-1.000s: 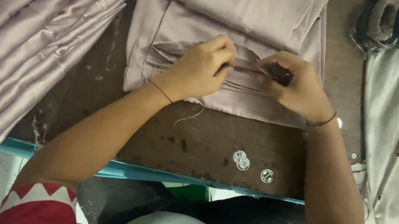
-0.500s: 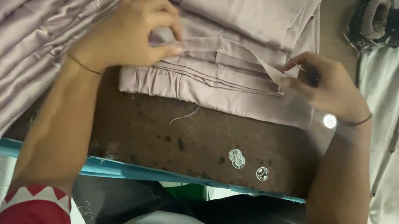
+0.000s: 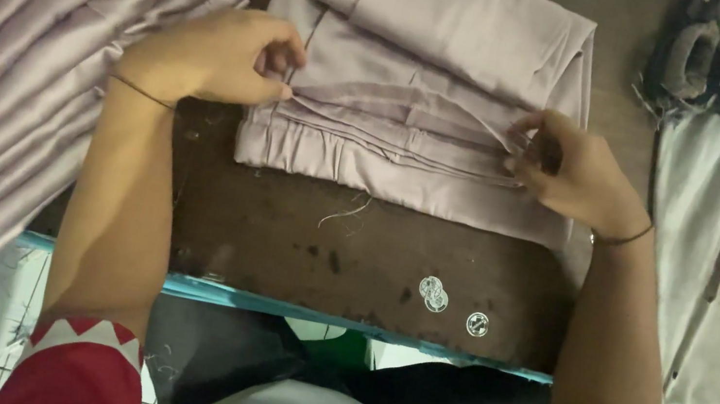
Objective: Trimming loose threads from satin garments and folding them on a workbench
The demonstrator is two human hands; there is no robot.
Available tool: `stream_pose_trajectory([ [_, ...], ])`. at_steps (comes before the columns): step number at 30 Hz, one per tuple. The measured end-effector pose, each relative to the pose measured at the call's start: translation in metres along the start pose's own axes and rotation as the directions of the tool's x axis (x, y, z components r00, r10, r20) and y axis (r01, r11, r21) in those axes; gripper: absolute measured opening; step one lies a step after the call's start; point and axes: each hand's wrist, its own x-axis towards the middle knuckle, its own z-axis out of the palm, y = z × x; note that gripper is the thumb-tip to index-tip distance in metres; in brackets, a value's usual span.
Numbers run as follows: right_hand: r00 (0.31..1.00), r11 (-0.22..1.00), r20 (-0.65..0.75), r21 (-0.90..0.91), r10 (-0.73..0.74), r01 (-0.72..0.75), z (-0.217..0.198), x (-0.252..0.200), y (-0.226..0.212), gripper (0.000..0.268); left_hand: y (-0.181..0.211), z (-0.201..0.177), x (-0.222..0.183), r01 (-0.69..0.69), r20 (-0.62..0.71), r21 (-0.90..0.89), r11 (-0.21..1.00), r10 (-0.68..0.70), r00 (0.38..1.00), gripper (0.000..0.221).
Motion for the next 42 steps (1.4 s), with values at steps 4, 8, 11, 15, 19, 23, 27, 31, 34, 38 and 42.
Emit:
stream_pose_trajectory([
  [4,0.99,0.985,-0.005,0.099,-0.141,0.14,-0.002,-0.001,0.005,0.004,-0.012,0.009,0.011,-0.145,-0.032,0.085,0.986,0.148,0.988,0.018],
  [8,0.989,0.974,-0.114,0.196,-0.093,0.114,-0.001,0.0,0.02,0.008,-0.014,0.015,0.015,-0.287,-0.258,0.034,0.957,0.286,0.923,0.015],
  [11,0.949,0.978,-0.303,0.154,-0.089,0.141,0.005,0.005,0.034,0.018,-0.004,0.021,0.021,-0.179,-0.314,-0.128,0.975,0.131,0.94,0.019],
  [15,0.901,0.998,-0.433,0.058,-0.002,0.03,0.014,0.014,0.053,0.043,-0.028,0.052,0.055,-0.271,-0.552,0.08,0.959,0.269,0.789,0.014],
  [19,0.856,0.993,-0.515,-0.115,-0.043,-0.02,0.023,0.02,0.066,0.05,-0.046,0.072,0.077,-0.225,-0.647,0.312,0.923,0.38,0.661,0.01],
  [23,0.831,0.989,-0.554,-0.139,-0.04,-0.046,0.027,0.026,0.076,0.053,-0.043,0.076,0.078,-0.182,-0.646,0.305,0.935,0.343,0.682,0.011],
  [27,0.819,0.994,-0.573,-0.083,0.012,-0.072,0.028,0.029,0.076,0.051,-0.042,0.077,0.078,-0.14,-0.644,0.299,0.944,0.307,0.701,0.009],
  [31,0.798,0.987,-0.603,-0.121,0.012,-0.106,0.031,0.033,0.082,0.049,-0.041,0.079,0.08,-0.13,-0.692,0.365,0.922,0.361,0.625,0.01],
  [34,0.79,0.986,-0.613,-0.132,-0.001,-0.102,0.031,0.032,0.075,0.053,-0.038,0.079,0.082,-0.137,-0.745,0.409,0.902,0.417,0.52,0.009],
  [38,0.736,0.983,-0.672,-0.177,-0.086,-0.046,0.022,0.02,0.076,0.043,-0.023,0.062,0.064,-0.189,-0.772,0.433,0.881,0.471,0.428,0.016],
  [42,0.839,0.956,-0.466,-0.059,-0.282,0.289,0.006,-0.004,0.017,0.025,0.01,0.054,0.037,-0.603,-0.566,0.24,0.761,0.614,0.55,0.005],
])
